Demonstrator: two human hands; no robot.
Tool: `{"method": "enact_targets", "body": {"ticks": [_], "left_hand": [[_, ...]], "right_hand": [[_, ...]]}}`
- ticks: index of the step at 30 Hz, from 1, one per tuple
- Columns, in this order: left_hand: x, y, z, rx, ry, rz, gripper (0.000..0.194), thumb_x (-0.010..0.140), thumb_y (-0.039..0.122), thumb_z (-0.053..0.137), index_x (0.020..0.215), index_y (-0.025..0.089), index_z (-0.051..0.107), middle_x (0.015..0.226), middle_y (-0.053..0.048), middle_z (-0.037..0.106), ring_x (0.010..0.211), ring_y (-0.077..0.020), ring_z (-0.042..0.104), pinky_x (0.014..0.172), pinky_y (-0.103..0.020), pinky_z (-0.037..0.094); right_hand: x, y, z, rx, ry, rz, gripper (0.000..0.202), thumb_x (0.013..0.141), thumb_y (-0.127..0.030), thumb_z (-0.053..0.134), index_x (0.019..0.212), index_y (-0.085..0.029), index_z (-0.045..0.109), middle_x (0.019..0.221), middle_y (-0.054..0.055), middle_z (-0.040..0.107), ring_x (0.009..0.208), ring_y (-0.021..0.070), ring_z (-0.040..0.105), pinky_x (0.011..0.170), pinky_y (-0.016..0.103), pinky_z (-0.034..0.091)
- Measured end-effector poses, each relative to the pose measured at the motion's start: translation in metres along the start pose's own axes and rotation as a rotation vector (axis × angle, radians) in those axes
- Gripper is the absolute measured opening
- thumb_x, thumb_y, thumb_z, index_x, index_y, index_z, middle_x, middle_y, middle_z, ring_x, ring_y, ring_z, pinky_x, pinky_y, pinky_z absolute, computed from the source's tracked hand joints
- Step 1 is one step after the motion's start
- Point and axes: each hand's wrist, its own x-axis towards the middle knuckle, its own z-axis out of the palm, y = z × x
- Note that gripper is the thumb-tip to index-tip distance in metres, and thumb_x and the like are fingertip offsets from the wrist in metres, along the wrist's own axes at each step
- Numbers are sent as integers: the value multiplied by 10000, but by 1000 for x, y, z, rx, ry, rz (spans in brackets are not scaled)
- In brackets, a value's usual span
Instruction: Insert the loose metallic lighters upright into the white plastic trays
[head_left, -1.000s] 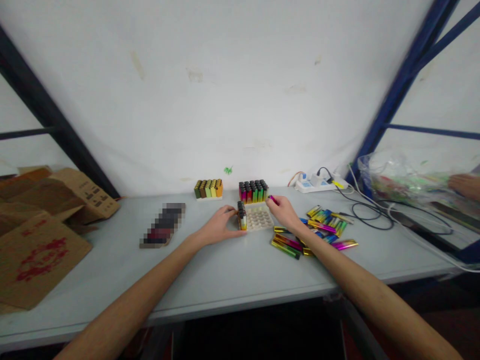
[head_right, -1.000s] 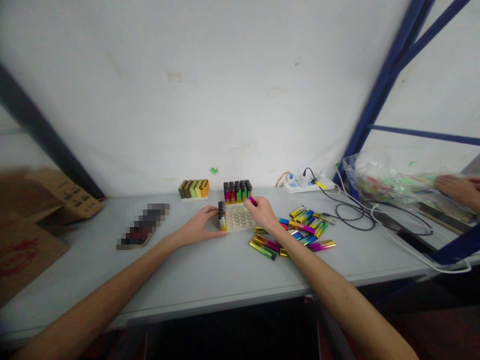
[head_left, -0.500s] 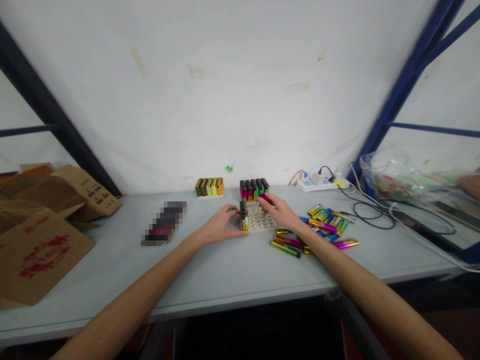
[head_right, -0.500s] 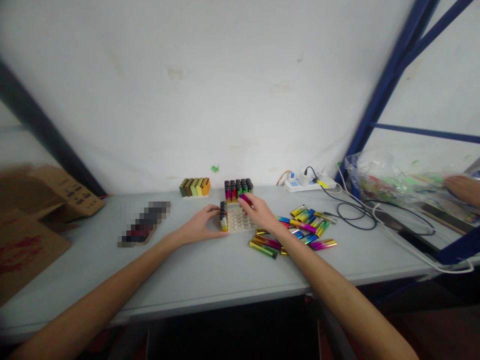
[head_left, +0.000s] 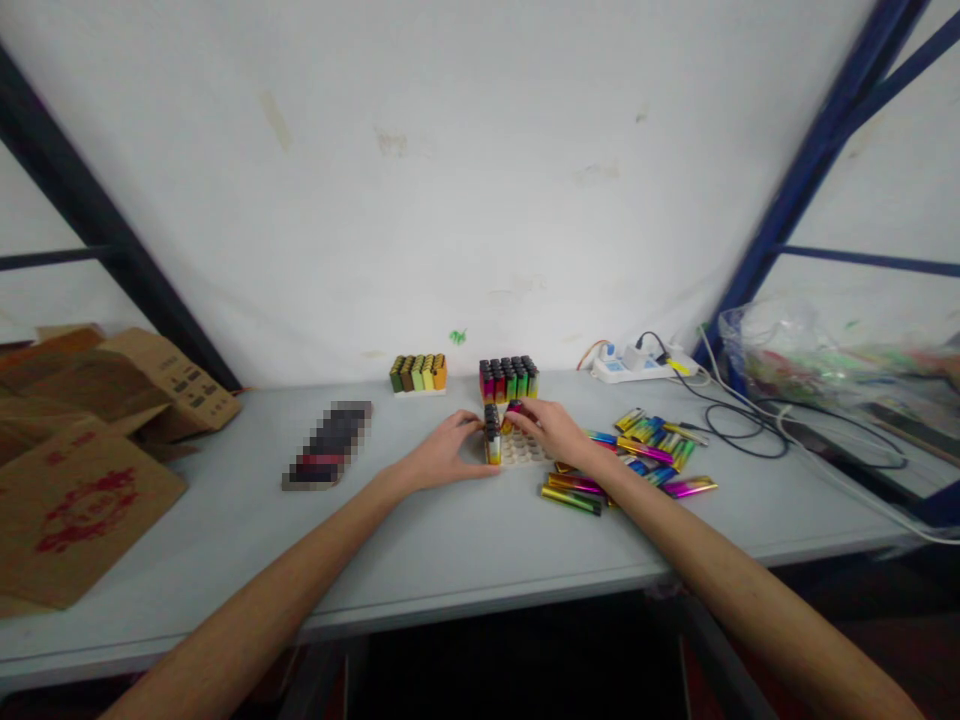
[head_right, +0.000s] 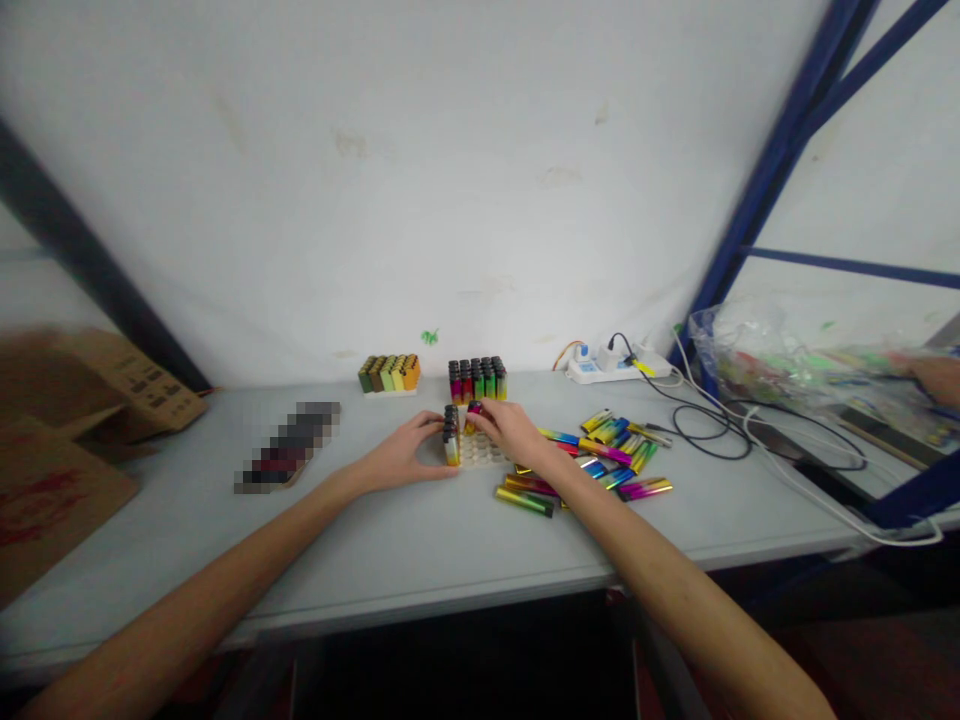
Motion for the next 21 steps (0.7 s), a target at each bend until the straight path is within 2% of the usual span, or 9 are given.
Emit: {"method": "enact_targets", "body": {"ticks": [8,17,21], "left_hand": [[0,0,0,-8,3,6,668,743,647,786,1227,201,667,1260,-117,607,1187,-327,614,1114,-490,490],[0,2,-2,-5,-13,-7,668,752,652,776,1223,191,665,1267,-120,601,1202,-332,606,1118,-489,484],[0,3,-2,-8,-8,-3,657,751,648,780,1213,194,669,1264,-120,603,1194,-328,609,1121,-491,481]], "right_hand": [[3,8,8,-69,-58,-131,202,1050,-319,512,927,-178,589,881,65,651,786,185,571,747,285,444],[6,7,7,-177,-117,-97,132,1022,-255,574,990,-142,633,932,98,669,869,205,598,811,302,458],[5,11,13,-240,-154,-83,182,1039,-280,544,1027,-138,656,980,112,661,923,214,599,838,306,450]]}}
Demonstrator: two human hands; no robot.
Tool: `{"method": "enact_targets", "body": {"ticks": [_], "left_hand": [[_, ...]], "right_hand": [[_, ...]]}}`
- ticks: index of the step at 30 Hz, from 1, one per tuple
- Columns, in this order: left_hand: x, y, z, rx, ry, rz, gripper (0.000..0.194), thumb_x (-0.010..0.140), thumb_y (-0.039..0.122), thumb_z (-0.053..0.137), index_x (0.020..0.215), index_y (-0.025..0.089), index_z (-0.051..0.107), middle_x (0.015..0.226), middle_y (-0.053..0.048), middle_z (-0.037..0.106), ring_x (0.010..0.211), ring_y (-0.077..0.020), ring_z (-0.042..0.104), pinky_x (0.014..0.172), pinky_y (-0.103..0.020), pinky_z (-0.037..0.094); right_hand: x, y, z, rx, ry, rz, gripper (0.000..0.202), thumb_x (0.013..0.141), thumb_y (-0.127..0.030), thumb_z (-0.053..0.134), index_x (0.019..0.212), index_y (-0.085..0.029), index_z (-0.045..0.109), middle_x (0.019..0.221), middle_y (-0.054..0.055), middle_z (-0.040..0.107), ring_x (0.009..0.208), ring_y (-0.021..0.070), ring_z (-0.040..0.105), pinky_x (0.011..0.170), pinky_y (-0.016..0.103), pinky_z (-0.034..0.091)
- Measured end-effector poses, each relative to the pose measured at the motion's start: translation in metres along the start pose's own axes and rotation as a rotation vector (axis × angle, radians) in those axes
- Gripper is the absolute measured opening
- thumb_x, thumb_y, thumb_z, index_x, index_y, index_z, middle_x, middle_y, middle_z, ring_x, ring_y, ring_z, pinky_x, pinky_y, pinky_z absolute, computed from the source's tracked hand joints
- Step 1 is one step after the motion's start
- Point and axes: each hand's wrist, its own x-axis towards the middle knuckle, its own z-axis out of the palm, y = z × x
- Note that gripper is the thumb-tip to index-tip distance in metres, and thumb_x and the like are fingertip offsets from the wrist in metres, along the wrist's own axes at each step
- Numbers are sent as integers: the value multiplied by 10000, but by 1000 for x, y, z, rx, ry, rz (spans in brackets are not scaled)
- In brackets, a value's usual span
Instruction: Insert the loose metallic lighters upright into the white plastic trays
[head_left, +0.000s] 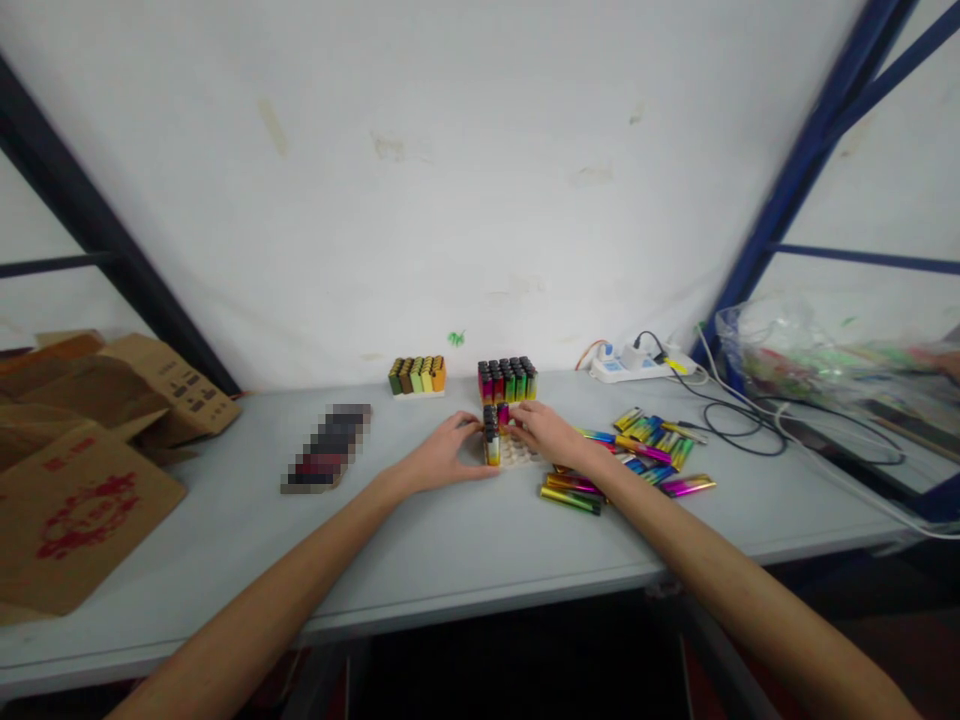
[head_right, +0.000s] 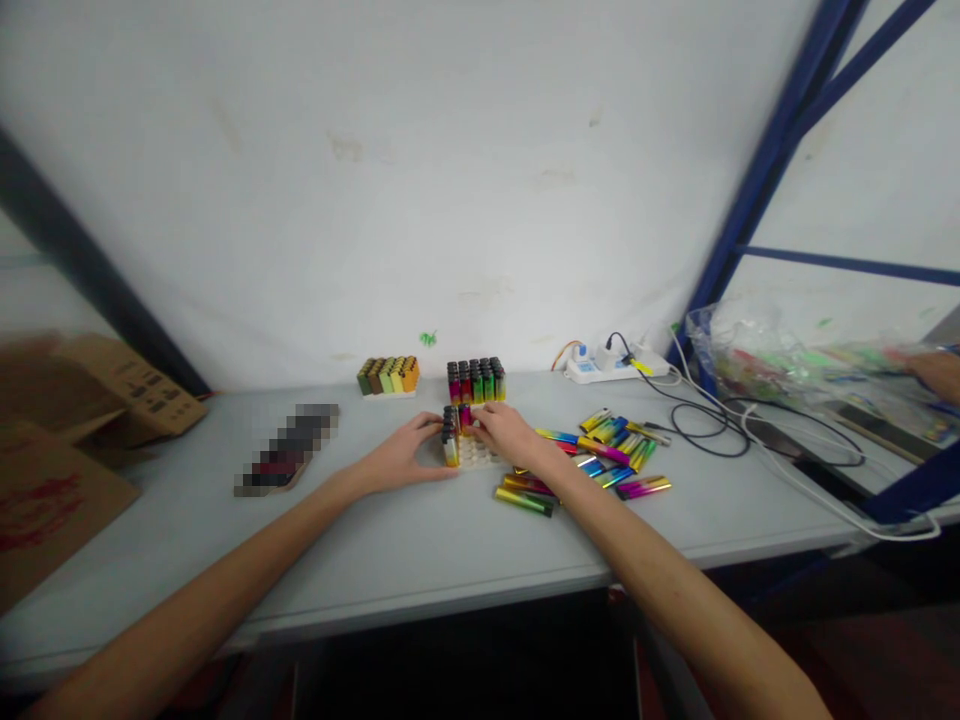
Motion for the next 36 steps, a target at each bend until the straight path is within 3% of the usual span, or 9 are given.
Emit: {"method": "enact_targets", "body": {"ticks": [6,11,14,16,19,24,27,31,36], "left_hand": [[0,-1,1,0,10,-3,647,744,637,790,1207,200,671,1268,-118,608,1178,-328,618,1108,-488,493],[1,-5,1,32,8,-18,670,749,653,776,1204,177,652,1257,-125,598,1169,-322,619,1100,-467,497],[2,-8,1,53,19,-29,657,753,651,769,1193,180,645,1241,-122,600,1168,-319,616,1103,-465,490],[2,-9,0,55,21,-38,653,754,647,766,1190,177,642,1235,-123,600,1169,-318,612,1106,-468,484],[2,-8,0,43,21,-42,658,752,648,765,1199,183,637,1226,-120,601,1163,-316,610,1102,-469,484],[1,-6,-1,34,26,-33,632,759,638,763,1183,187,639,1202,-119,604,1134,-309,618,1080,-463,496],[1,-7,1,39,35,-27,616,765,642,756,1175,199,637,1195,-116,609,1121,-307,618,1069,-465,502],[1,-8,2,27,51,-33,632,753,657,758,1175,203,635,1197,-114,613,1116,-311,619,1066,-474,503],[2,-8,2,44,36,-38,633,758,654,753,1161,182,633,1194,-127,608,1124,-319,614,1064,-479,502]], "right_hand": [[-4,0,-7,-16,-33,9,246,1037,-356,553,1109,-153,671,1041,117,654,970,215,602,853,312,445],[-23,21,-56,-8,-37,126,222,1009,-321,574,1115,-182,711,1055,103,697,925,208,650,833,314,464],[-41,47,-85,20,-166,266,170,928,-273,647,1008,-168,754,959,97,745,846,210,679,769,297,487],[-52,64,-96,64,-244,377,232,858,-338,730,1011,-168,769,950,99,761,824,219,694,717,289,500],[-60,82,-98,122,-322,466,333,725,-392,834,980,-182,789,928,92,777,799,229,707,659,280,504],[-53,83,-80,151,-378,440,158,770,-325,784,849,-190,760,849,69,777,716,204,685,629,274,477],[-46,72,-76,88,-227,388,135,869,-317,707,892,-183,711,839,78,765,705,197,665,650,276,464],[-38,55,-82,105,48,322,314,1027,-420,484,1126,-177,657,772,58,748,695,201,664,717,289,467],[-30,42,-79,172,274,237,397,1013,-488,477,1094,-190,728,989,96,771,845,228,675,785,315,455]]}}
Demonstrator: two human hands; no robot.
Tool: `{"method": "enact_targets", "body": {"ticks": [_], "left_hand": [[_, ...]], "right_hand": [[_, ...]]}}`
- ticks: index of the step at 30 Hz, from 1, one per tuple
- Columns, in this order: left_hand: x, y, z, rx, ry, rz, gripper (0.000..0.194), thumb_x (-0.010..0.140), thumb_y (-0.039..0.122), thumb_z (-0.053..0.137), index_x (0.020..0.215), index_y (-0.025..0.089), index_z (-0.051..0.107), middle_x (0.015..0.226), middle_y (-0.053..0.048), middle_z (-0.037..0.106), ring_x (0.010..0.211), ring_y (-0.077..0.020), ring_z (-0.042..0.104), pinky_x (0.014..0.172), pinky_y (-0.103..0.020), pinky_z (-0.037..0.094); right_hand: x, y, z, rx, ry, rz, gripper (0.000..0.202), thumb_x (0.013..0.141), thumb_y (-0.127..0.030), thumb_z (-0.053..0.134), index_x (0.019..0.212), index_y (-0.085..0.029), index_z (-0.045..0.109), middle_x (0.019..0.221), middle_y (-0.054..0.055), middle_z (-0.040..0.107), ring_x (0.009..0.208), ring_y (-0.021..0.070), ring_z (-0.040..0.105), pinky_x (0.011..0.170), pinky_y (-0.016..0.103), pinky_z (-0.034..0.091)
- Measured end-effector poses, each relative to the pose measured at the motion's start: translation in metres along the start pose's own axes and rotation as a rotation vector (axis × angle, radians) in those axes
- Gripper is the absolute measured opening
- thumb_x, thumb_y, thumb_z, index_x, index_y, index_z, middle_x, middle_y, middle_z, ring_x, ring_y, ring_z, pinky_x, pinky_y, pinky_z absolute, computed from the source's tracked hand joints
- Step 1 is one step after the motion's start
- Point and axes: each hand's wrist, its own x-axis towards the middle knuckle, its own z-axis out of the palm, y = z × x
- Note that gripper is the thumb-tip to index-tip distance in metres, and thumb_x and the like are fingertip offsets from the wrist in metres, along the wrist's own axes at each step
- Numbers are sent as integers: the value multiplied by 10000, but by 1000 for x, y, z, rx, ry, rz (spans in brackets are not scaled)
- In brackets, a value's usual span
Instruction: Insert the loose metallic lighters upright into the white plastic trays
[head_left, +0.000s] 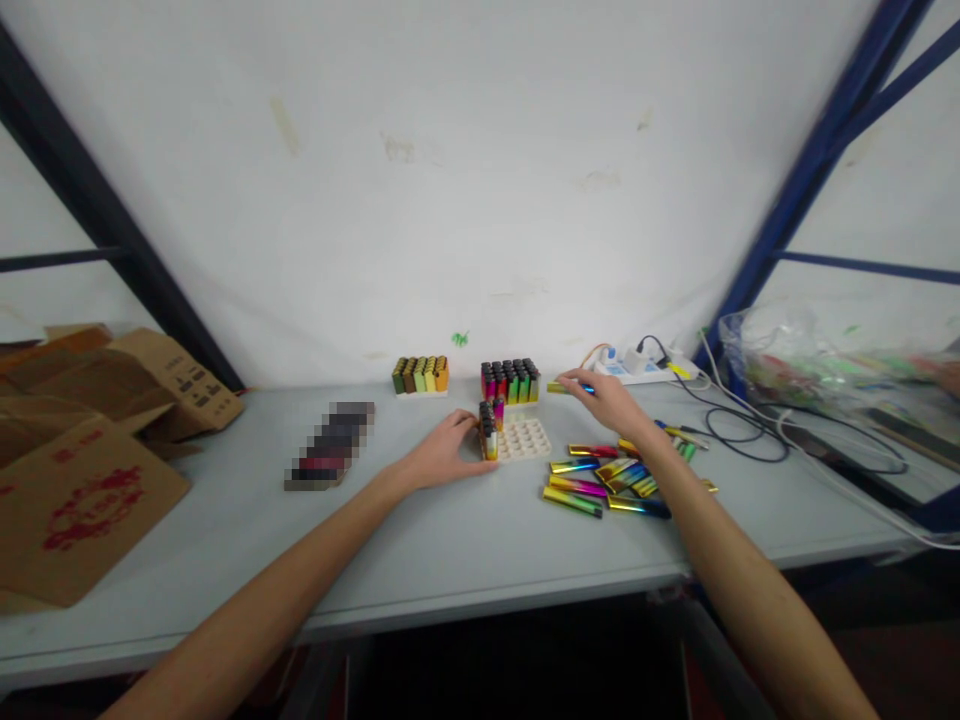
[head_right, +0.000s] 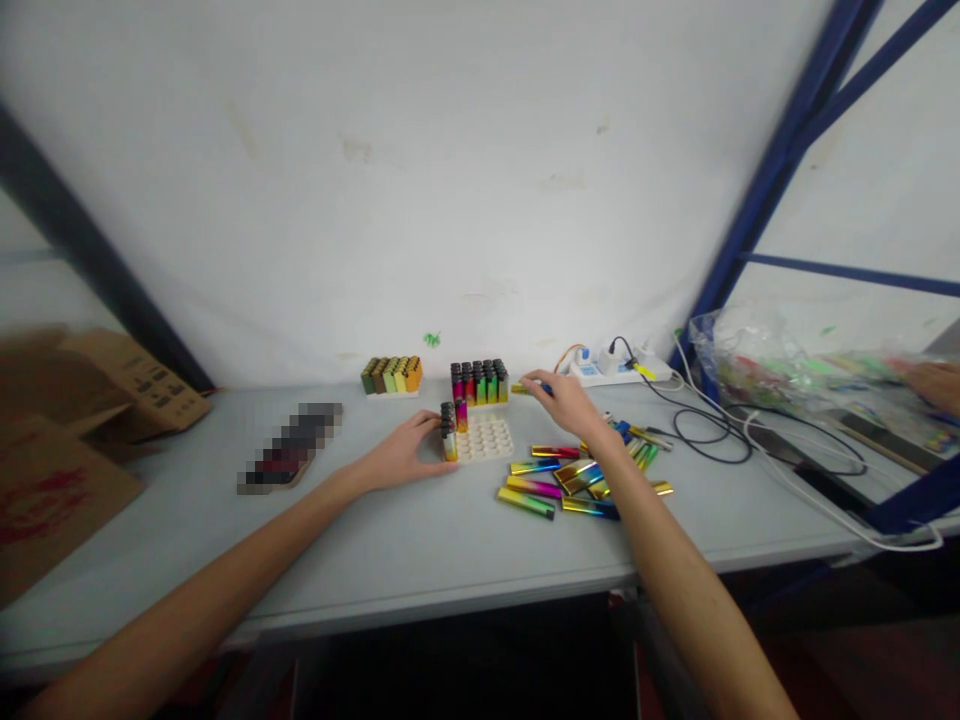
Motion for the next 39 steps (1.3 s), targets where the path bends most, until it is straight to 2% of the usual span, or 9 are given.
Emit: {"method": "enact_targets", "body": {"ticks": [4,7,10,13,16,18,23,34,39], "left_hand": [[0,-1,1,-13,16,11,634,755,652,757,1168,188,634,1185,-119,608,1104,-313,619,1050,-481,511],[0,-2,0,-15,16,11,637,752,660,755,1165,189,639,1179,-117,609,1093,-313,623,1039,-480,517],[0,-1,0,-15,12,18,638,759,662,751,1169,186,638,1183,-117,606,1094,-310,620,1046,-480,512],[0,-1,0,-6,9,17,630,768,647,755,1174,181,633,1180,-121,602,1095,-307,614,1048,-477,510],[-1,-1,0,-6,4,16,617,777,629,759,1185,186,628,1175,-118,602,1097,-303,613,1047,-471,508],[-1,0,0,-13,5,20,610,781,625,757,1189,191,627,1180,-116,603,1102,-305,613,1050,-472,504],[0,3,-1,-11,-3,21,593,787,631,744,1159,183,630,1166,-117,605,1100,-314,616,1042,-475,509],[-1,2,-1,-6,-2,27,567,796,576,768,1164,175,610,1175,-119,594,1117,-304,607,1059,-463,498],[-1,2,-1,-3,2,26,556,797,575,768,1149,173,616,1158,-119,599,1095,-306,613,1041,-473,507]], "right_hand": [[3,-4,15,151,63,74,489,870,-656,638,853,-175,723,672,18,644,610,167,520,603,289,371],[5,-10,26,282,52,64,574,833,-736,623,676,-185,594,607,-21,518,607,145,457,587,280,345],[3,-19,36,423,2,26,572,898,-738,528,716,-196,550,697,-9,554,680,153,505,654,283,410],[-1,-29,48,594,-135,10,512,980,-685,425,817,-211,530,723,-9,584,688,155,550,701,292,463],[-5,-38,60,727,-186,83,452,980,-679,432,852,-246,429,636,-66,471,555,131,470,580,266,432],[-7,-42,64,705,-133,133,466,962,-698,451,833,-253,401,617,-78,407,521,121,403,521,252,376],[-10,-50,64,460,47,115,576,940,-722,449,649,-229,385,587,-34,399,592,134,409,562,270,334],[-7,-45,69,323,74,222,380,877,-491,416,627,-208,457,615,-10,430,627,154,432,574,275,286],[-7,-47,66,304,83,170,452,941,-579,420,690,-208,475,657,-16,482,658,155,450,614,278,320]]}}
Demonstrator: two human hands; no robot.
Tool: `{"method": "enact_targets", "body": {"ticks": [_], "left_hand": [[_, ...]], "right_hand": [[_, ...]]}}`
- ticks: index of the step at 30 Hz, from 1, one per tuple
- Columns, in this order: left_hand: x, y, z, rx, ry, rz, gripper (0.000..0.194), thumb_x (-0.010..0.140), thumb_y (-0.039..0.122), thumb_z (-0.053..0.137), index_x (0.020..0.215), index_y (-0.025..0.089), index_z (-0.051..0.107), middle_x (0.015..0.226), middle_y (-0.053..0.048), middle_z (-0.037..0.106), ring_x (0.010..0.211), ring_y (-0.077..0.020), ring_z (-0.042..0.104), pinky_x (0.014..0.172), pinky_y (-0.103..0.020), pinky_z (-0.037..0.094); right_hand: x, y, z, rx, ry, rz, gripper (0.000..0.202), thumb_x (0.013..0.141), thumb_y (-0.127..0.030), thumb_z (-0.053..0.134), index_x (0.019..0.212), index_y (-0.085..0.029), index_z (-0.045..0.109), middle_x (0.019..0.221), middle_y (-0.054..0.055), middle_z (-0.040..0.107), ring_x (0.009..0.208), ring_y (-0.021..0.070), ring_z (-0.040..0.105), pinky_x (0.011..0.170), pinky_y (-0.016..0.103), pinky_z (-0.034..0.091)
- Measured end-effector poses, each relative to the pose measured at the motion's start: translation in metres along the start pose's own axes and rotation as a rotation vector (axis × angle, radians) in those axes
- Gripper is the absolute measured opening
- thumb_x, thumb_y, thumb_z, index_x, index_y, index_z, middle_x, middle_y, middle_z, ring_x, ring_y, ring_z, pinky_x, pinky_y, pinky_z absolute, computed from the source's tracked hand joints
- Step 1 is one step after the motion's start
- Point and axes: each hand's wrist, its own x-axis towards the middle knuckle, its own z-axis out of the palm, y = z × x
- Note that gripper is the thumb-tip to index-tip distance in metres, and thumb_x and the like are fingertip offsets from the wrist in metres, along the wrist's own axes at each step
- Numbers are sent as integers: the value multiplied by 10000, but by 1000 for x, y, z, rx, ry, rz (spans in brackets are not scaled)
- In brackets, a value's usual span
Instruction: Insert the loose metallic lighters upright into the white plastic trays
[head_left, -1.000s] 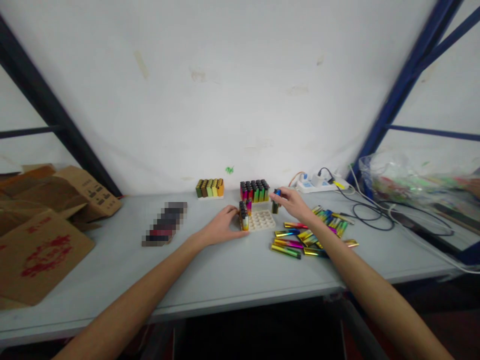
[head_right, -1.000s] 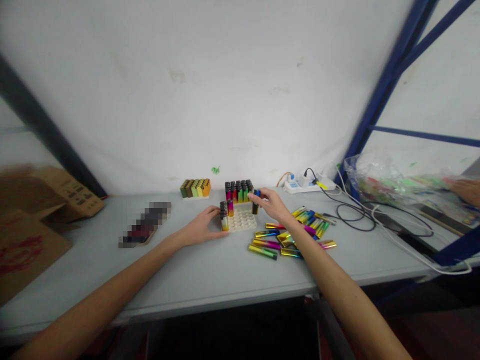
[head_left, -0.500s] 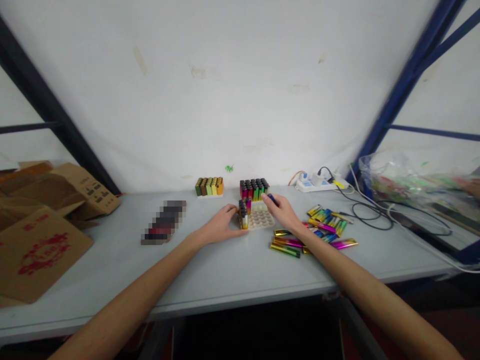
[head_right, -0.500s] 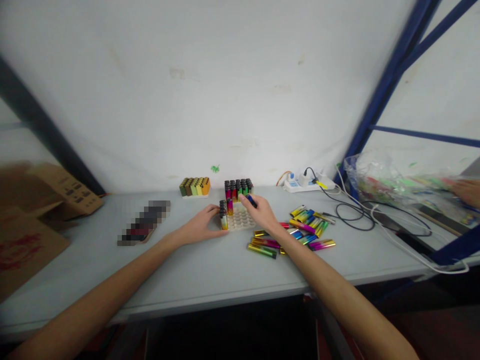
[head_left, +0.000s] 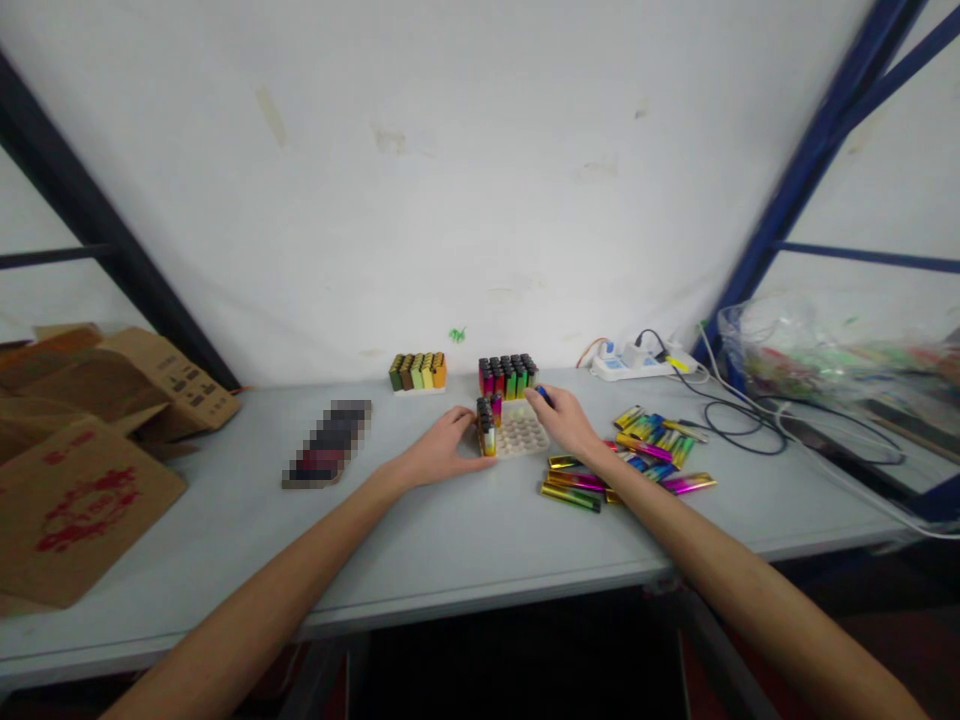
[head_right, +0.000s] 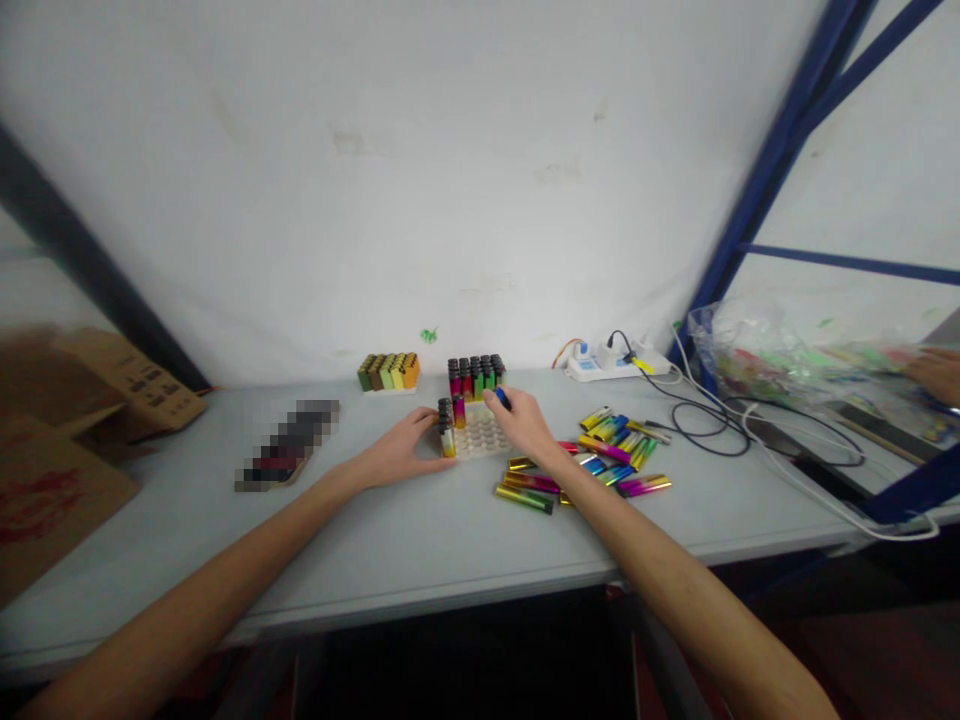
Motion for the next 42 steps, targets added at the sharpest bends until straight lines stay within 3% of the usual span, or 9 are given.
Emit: {"method": "enact_targets", "body": {"ticks": [5,11,16,25,33,37,42], "left_hand": [[0,0,0,-14,-7,-8,588,792,583,767,1181,167,621,1187,-127,603,1125,-318,611,1061,-481,495],[0,-1,0,1,-9,1,590,803,591,759,1188,166,621,1210,-132,601,1141,-316,607,1080,-473,484],[0,0,0,-7,-9,4,594,802,599,758,1196,176,624,1221,-122,603,1151,-314,609,1088,-469,481],[0,-2,1,-18,-11,15,584,811,581,756,1218,187,613,1231,-118,598,1158,-308,600,1095,-479,478],[0,-5,4,-11,6,27,583,807,593,753,1204,185,622,1212,-123,610,1150,-316,604,1073,-481,490],[0,-5,4,-25,16,26,587,801,610,751,1193,192,626,1207,-125,616,1135,-317,608,1063,-484,493],[0,-3,1,-8,-2,16,616,794,636,741,1187,176,625,1203,-134,610,1131,-323,613,1063,-479,498]], "right_hand": [[-1,1,1,25,-45,-88,380,1002,-579,430,953,-215,529,773,-15,570,721,168,528,685,279,393],[-2,1,2,-109,-77,-279,429,1001,-573,487,819,-197,582,842,52,604,784,184,556,706,283,419],[-6,-5,1,-156,-137,-261,407,1035,-516,481,790,-199,552,669,-18,558,608,139,493,630,264,355],[-2,7,11,-288,-261,-381,212,1057,-323,505,952,-170,607,876,64,676,775,181,604,731,269,431],[4,-3,24,-639,-310,-338,281,1078,-339,457,1082,-131,645,1005,137,702,879,222,653,804,307,456],[6,-3,9,-579,-368,-369,349,1077,-418,448,1040,-153,673,975,108,708,864,203,652,797,291,448],[9,10,-45,-502,-425,-272,246,1021,-333,561,999,-160,735,916,103,737,830,207,661,786,298,456]]}}
